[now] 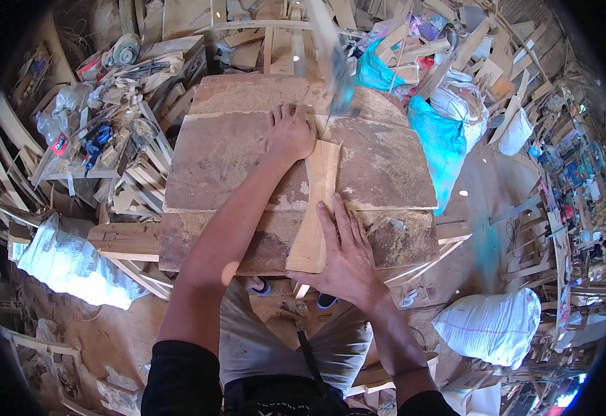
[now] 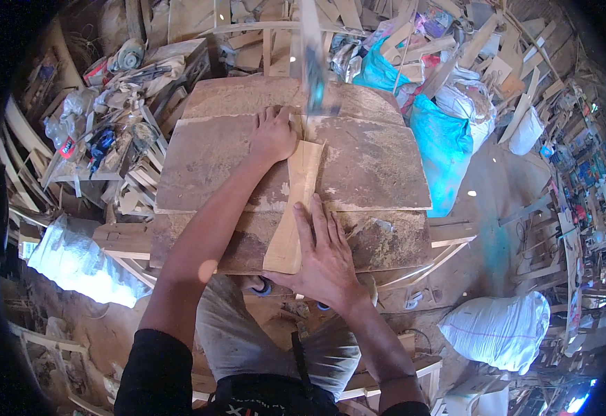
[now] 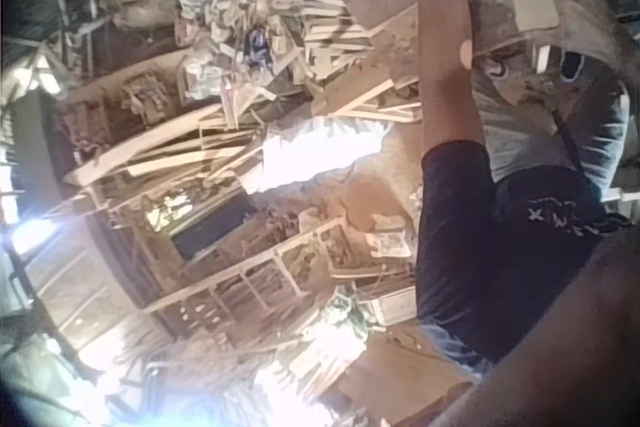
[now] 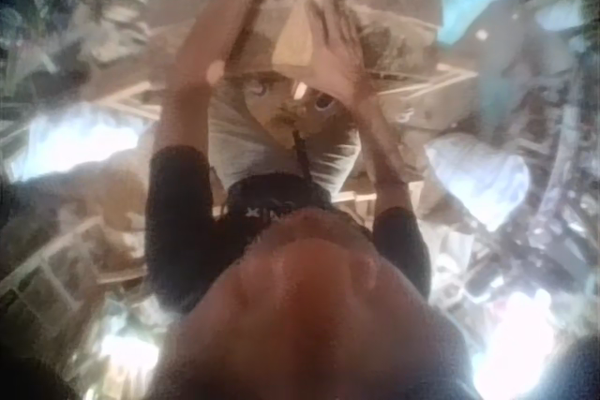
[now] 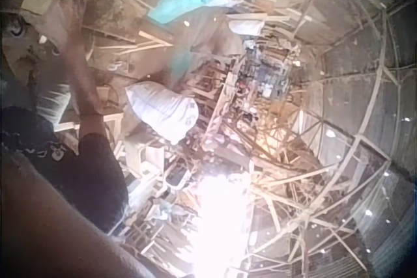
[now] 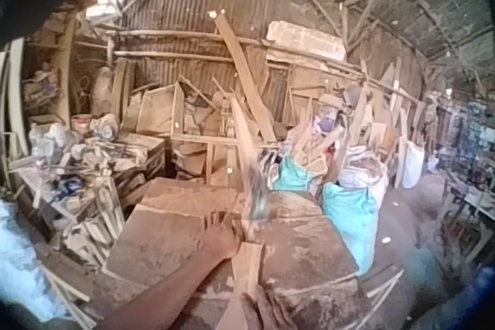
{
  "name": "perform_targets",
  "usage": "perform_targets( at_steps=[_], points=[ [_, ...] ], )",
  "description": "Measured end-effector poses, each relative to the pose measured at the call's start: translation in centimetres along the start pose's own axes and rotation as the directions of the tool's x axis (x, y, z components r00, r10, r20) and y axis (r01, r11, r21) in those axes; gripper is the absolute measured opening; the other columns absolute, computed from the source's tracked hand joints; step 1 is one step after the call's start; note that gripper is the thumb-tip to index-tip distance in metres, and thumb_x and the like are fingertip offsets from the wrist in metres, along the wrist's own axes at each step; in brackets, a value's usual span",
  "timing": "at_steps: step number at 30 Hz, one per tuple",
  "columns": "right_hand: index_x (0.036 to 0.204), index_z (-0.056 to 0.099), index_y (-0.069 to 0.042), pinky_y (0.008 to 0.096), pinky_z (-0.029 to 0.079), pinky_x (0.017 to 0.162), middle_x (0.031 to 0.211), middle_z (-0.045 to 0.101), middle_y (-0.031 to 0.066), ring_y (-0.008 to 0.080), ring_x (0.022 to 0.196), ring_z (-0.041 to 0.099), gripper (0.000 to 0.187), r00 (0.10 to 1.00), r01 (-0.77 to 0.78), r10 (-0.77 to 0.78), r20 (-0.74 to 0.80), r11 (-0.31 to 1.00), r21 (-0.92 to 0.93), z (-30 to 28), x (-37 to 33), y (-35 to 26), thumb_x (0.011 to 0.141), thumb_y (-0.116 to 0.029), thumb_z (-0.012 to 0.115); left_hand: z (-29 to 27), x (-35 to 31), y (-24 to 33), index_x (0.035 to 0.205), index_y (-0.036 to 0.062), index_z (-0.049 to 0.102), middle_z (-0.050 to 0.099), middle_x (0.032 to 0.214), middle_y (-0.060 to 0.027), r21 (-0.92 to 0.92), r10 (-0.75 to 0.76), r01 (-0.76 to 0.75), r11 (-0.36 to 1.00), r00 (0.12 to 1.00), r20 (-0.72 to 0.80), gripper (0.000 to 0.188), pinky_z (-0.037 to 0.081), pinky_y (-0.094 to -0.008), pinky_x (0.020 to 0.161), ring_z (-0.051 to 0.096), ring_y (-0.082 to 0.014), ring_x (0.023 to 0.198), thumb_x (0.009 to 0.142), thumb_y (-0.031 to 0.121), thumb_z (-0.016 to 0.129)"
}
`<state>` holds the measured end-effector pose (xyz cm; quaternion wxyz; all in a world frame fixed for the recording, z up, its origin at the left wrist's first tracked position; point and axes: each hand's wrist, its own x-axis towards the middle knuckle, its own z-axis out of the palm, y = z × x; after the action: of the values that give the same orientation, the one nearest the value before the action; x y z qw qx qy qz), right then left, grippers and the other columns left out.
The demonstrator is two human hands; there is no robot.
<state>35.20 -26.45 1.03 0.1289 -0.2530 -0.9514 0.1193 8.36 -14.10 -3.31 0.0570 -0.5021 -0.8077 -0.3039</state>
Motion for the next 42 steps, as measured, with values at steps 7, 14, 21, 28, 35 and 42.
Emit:
perform_targets(
  at_steps=[7,14,21,28,35,42],
  points=[
    [0.164,0.024,0.001,0.058,0.026,0.127,0.167,0.023,0.0318,0.0493,0.154,0.029,0.129,1.0,0.002,-0.002,-0.013,1.0,0.001,-0.4,0.2,-0.2,0.073,-0.066,0.087,0.2,0.2,-0.1,0.141,0.0033,0.058,0.054,0.145,-0.029,-0.006,0.009,-0.009,1.0,1.0,0.0,0.05,0.028,-0.0603,0.123,0.044,-0.0463,0.143,0.102,0.033,0.052],
    [0.162,0.03,0.0,0.0582,0.028,0.126,0.167,0.026,0.0303,0.0484,0.153,0.033,0.126,0.999,0.038,-0.038,-0.026,0.999,-0.005,-0.7,0.1,0.9,0.071,-0.066,0.088,0.1,0.3,0.3,0.144,0.0019,0.056,0.05,0.151,-0.0296,-0.018,-0.02,0.021,1.0,0.999,0.046,0.054,0.026,-0.0601,0.124,0.041,-0.0463,0.145,0.1,0.032,0.052],
    [0.16,0.036,0.001,0.0605,0.029,0.125,0.166,0.029,0.0284,0.0455,0.151,0.038,0.126,0.996,0.089,-0.089,-0.024,0.996,-0.024,-1.3,0.0,2.2,0.068,-0.068,0.088,0.2,0.7,0.3,0.15,0.0087,0.054,0.048,0.155,-0.0253,0.06,-0.058,0.053,0.997,0.995,0.085,0.056,0.025,-0.0567,0.127,0.038,-0.0435,0.15,0.1,0.035,0.054],
    [0.16,0.034,0.004,0.062,0.028,0.124,0.166,0.029,0.0274,0.046,0.149,0.04,0.13,0.993,0.115,-0.115,-0.013,0.993,-0.026,-1.6,0.1,3.2,0.066,-0.068,0.089,0.0,0.7,0.7,0.149,0.0107,0.055,0.049,0.153,-0.0264,0.042,-0.068,0.064,0.997,0.992,0.103,0.054,0.025,-0.0571,0.127,0.04,-0.0429,0.149,0.1,0.034,0.055],
    [0.16,0.033,0.003,0.0605,0.029,0.125,0.166,0.03,0.0278,0.0475,0.147,0.041,0.131,0.995,0.101,-0.101,0.003,0.995,-0.007,-1.7,0.3,3.4,0.066,-0.068,0.09,0.3,0.7,0.8,0.139,0.0087,0.061,0.054,0.145,-0.0256,0.028,-0.048,0.047,0.999,0.998,0.04,0.049,0.027,-0.0582,0.123,0.044,-0.0425,0.143,0.095,0.028,0.057],
    [0.161,0.034,0.002,0.0594,0.027,0.126,0.166,0.031,0.027,0.0461,0.15,0.038,0.131,0.993,0.116,-0.116,-0.019,0.993,-0.003,-1.4,0.4,3.8,0.065,-0.069,0.089,0.8,1.1,0.4,0.136,0.0059,0.063,0.056,0.141,-0.0273,0.012,-0.035,0.035,0.999,0.999,-0.005,0.048,0.028,-0.0599,0.122,0.045,-0.045,0.14,0.092,0.025,0.059]
  ],
)
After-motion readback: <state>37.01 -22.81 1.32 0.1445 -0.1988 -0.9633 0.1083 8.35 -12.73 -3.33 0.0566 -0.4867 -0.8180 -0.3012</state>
